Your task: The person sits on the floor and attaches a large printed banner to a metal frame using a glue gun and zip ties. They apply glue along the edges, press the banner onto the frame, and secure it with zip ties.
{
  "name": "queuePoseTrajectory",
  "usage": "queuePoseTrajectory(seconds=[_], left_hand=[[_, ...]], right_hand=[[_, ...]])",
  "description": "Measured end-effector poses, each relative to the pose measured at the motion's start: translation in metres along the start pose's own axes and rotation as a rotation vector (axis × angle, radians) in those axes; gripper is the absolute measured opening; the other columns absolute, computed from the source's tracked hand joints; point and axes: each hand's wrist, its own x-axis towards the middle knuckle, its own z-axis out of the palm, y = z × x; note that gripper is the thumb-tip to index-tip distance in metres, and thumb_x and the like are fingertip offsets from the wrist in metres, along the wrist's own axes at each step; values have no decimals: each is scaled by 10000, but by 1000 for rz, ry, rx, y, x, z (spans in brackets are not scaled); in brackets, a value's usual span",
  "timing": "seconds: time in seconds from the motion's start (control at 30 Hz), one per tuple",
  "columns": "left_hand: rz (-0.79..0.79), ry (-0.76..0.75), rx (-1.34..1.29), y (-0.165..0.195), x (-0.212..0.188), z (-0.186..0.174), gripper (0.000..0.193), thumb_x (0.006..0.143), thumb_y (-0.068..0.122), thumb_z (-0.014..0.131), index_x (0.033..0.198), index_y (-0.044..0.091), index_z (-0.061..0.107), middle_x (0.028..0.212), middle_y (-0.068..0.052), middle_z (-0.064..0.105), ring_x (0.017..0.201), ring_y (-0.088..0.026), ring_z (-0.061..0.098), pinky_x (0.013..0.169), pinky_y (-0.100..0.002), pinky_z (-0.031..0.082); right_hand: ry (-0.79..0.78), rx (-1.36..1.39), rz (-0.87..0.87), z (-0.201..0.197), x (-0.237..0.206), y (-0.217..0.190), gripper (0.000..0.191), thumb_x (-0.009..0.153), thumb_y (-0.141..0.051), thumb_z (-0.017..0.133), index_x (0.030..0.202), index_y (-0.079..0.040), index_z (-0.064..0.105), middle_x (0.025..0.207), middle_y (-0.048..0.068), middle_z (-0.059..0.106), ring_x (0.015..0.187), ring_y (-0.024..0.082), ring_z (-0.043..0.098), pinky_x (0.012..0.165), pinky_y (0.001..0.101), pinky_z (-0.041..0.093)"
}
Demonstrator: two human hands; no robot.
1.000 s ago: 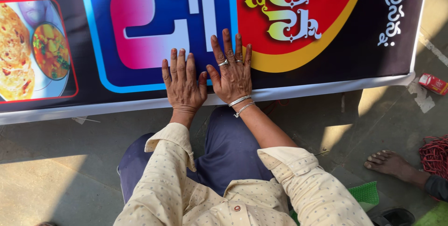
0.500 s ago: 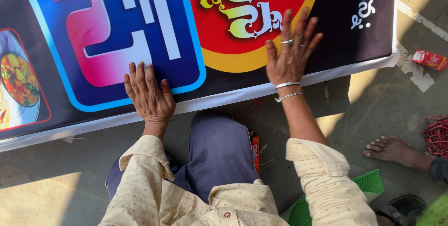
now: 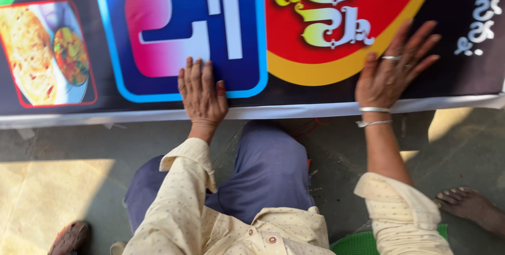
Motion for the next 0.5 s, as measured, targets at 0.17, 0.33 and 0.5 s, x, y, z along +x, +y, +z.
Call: queuePoseTrajectory(seconds=[0.17,0.33,0.5], left_hand=[[-35,-1,-34,-11,-4,8,524,1054,296,500,1501,24,474,1535,-210,472,1526,-374,345,1284,-531,184],[-117,61,-105,-28,-8,20,501,1083,303,455,1520,60,438,1580,-173,435,1562,-312,312,1306,-500,193],[-80,-3,-119,-32,-6,6,549,1035,240,456,1550,61,395,1648,-138,362,1590,-298,272,1326,-484,182]], right_hand=[[-124,400,-247,33,-55,-178,774,1094,-689,190,1707,-216,166,1777,152,45,1663,401,6,1323,640,-57],[-122,558,-238,60,-90,-295,691,1144,-571,238,1690,-150,195,1773,134,98,1663,359,43,1339,576,-35],[-52,509,-253,71,-97,-302,631,1147,-464,221,1665,-114,304,1757,112,201,1658,319,94,1328,559,-53]])
